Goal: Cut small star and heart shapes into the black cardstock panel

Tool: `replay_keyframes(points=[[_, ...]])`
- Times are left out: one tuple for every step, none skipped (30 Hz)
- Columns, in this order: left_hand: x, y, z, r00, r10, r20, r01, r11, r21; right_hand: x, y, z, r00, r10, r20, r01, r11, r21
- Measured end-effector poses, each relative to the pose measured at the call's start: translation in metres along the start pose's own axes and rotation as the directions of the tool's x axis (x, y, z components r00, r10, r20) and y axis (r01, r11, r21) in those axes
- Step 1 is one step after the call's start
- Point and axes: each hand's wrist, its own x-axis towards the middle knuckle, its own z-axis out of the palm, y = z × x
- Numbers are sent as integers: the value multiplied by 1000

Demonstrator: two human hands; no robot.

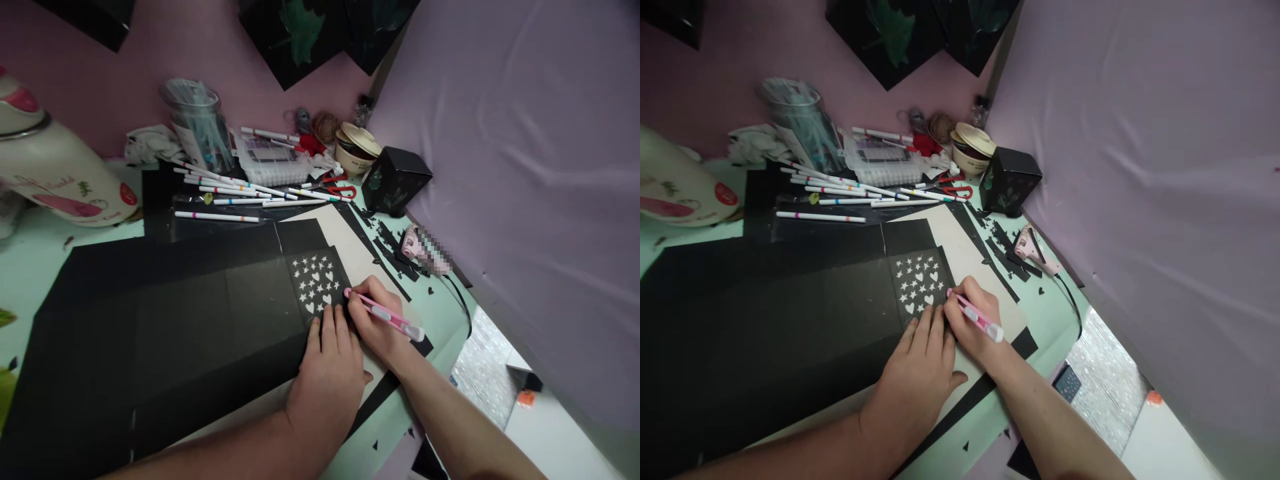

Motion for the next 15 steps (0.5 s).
replay_keyframes(points=[[0, 0, 0, 1000, 1, -2, -1, 1000, 4, 0, 0, 0, 1000, 5, 2, -5, 1000, 1], [0, 0, -1, 1000, 0, -4, 0, 1000, 8, 0, 0, 0, 1000, 8, 5, -8, 1000, 3], [0, 0, -1, 1000, 1, -6, -1, 1000, 9, 0, 0, 0, 1000, 10, 6, -10, 1000, 5], [0, -1, -1, 1000, 2, -8, -2, 1000, 9, 0, 0, 0, 1000, 10, 8, -10, 1000, 9], [0, -1, -2, 1000, 0, -10, 0, 1000, 8, 0, 1, 0, 1000, 9, 10, -9, 1000, 15], [1, -1, -2, 1000, -3, -12, 3, 1000, 6, 0, 1, 0, 1000, 5, 10, -6, 1000, 24], [1, -1, -2, 1000, -4, -12, 4, 1000, 4, 0, 1, 0, 1000, 1, 9, -2, 999, 33], [1, -1, -2, 1000, -5, -11, 5, 1000, 3, -1, 2, 0, 1000, -3, 10, 2, 999, 41], [1, -1, -2, 1000, -6, -9, 6, 1000, 4, -1, 2, 0, 1000, -6, 12, 6, 999, 47], [1, -1, -2, 1000, -7, -5, 7, 1000, 7, -1, 2, 0, 1000, -8, 11, 7, 999, 51], [2, -1, -2, 1000, -7, -1, 7, 1000, 10, -1, 3, 0, 1000, -7, 9, 6, 999, 52], [2, -1, -2, 1000, -7, 6, 7, 1000, 15, -1, 3, 0, 1000, -3, 6, 3, 999, 52], [2, -1, -2, 1000, -5, 11, 5, 1000, 19, -1, 4, 0, 1000, 4, 1, -4, 999, 53], [1, -1, -2, 1000, -1, 17, 1, 1000, 23, -1, 4, 1, 1000, 15, -9, -15, 998, 56], [1, -1, -2, 1000, 2, 21, -3, 1000, 27, -1, 4, 1, 999, 28, -24, -26, 998, 57]])
